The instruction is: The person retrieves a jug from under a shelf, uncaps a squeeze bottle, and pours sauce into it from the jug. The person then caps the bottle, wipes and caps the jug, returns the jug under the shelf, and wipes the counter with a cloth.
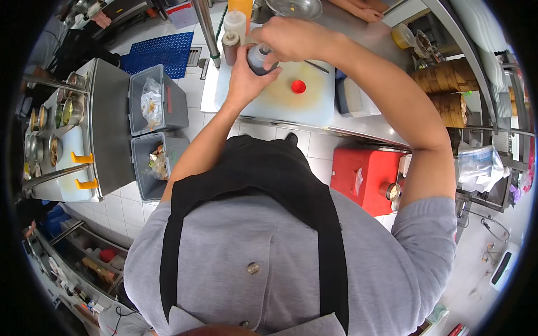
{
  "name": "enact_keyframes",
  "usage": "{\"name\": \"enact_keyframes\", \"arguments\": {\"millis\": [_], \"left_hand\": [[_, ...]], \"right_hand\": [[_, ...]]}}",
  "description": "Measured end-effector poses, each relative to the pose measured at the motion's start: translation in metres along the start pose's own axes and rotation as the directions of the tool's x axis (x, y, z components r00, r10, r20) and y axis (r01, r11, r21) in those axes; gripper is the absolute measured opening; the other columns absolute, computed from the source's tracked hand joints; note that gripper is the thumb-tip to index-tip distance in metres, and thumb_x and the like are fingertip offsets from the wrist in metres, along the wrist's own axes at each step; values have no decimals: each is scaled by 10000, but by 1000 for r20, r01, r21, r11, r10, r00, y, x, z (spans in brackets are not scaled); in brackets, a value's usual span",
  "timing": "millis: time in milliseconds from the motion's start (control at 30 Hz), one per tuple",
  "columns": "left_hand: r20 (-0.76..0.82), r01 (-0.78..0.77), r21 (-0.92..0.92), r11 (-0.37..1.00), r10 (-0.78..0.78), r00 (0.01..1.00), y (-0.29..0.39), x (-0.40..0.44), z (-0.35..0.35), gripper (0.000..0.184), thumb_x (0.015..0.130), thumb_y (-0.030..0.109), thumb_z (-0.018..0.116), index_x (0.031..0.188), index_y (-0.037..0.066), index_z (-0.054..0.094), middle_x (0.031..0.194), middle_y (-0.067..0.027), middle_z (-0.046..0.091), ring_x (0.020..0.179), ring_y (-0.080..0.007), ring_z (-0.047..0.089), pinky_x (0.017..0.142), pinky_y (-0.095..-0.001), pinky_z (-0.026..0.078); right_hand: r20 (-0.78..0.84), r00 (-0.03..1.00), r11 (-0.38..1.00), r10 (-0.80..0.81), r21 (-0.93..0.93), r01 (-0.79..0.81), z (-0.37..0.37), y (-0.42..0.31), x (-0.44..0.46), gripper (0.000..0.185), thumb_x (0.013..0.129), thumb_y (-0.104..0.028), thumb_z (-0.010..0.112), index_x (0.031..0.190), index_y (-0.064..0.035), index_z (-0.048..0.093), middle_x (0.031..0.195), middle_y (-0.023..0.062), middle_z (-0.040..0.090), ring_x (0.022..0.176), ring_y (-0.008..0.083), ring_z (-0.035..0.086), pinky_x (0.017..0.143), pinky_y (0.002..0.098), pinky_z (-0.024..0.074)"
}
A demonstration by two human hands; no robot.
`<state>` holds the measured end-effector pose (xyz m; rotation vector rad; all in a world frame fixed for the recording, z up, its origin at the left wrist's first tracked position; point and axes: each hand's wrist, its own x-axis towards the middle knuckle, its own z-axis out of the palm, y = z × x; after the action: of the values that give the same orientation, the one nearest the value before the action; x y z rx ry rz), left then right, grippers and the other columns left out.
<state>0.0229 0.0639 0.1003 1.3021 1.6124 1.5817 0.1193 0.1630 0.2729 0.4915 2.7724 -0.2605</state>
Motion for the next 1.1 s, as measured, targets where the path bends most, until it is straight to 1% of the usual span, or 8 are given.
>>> {"name": "enact_keyframes", "arguments": {"millis": [300, 400, 467, 600, 667, 800, 867, 1100], "left_hand": [[-13, -15, -6, 1000, 15, 1000, -4, 0, 2, 791, 700, 270, 914, 1293, 11, 459, 1169, -221, 632, 1091, -368, 650, 920, -440, 525], [-19, -30, 1, 1000, 30, 999, -5, 1, 3, 795, 696, 274, 916, 1292, 8, 462, 1157, -220, 635, 1081, -372, 652, 915, -443, 525], [-15, 12, 18, 1000, -12, 1000, -1, 0, 2, 797, 693, 277, 917, 1290, 7, 462, 1146, -220, 639, 1069, -375, 653, 912, -446, 524], [-48, -59, 60, 996, 62, 997, -3, 1, 3, 799, 692, 275, 918, 1290, 6, 461, 1146, -222, 643, 1083, -378, 653, 921, -445, 524], [-31, -27, 21, 999, 28, 999, -2, 0, 2, 797, 697, 259, 914, 1299, 4, 459, 1170, -220, 641, 1119, -378, 648, 941, -443, 521], [-27, -13, -7, 1000, 13, 1000, -2, 0, 1, 790, 704, 242, 910, 1306, 3, 457, 1197, -218, 635, 1151, -376, 640, 959, -439, 515], [12, -58, -3, 998, 58, 998, -3, 2, 0, 858, 737, 279, 890, 1390, 45, 386, 1267, -208, 633, 1175, -355, 646, 991, -431, 514], [6, -38, 43, 998, 38, 999, -3, 1, 1, 852, 736, 290, 890, 1381, 42, 391, 1256, -216, 637, 1151, -365, 654, 974, -430, 518]], "right_hand": [[-137, 982, 991, -130, 26, 134, 10, 8, -4, 477, 809, -180, 807, 1248, -78, 652, 1034, 186, 716, 1003, 377, 689, 859, 484, 550], [-94, 996, 999, -10, 35, 13, 2, -3, -4, 452, 806, -206, 818, 1195, -47, 651, 1032, 185, 713, 1003, 375, 689, 861, 485, 551], [22, 986, 965, 164, -210, -156, -5, -11, -3, 459, 796, -228, 836, 1175, -35, 662, 989, 190, 716, 972, 384, 694, 860, 496, 553], [-15, 975, 954, 222, -204, -220, -5, -7, -11, 555, 778, -228, 836, 1254, -43, 617, 1113, 158, 693, 1037, 369, 678, 894, 488, 542], [-302, 903, 947, -306, -193, 256, 2, 8, -14, 620, 781, -175, 808, 1332, -79, 540, 1280, 101, 618, 1134, 351, 638, 949, 465, 521], [-189, 914, 923, -359, -217, 318, 0, 6, -15, 661, 767, -91, 770, 1362, -142, 488, 1374, 48, 539, 1197, 320, 603, 987, 446, 504], [-44, 975, 970, -218, -114, 212, -2, 2, -12, 682, 752, -23, 735, 1367, -197, 495, 1323, 44, 575, 1160, 316, 620, 965, 461, 518], [-98, 970, 973, -221, -92, 212, 6, 6, -9, 568, 767, -26, 701, 1296, -181, 563, 1248, 49, 615, 1102, 327, 648, 914, 475, 533]]}}
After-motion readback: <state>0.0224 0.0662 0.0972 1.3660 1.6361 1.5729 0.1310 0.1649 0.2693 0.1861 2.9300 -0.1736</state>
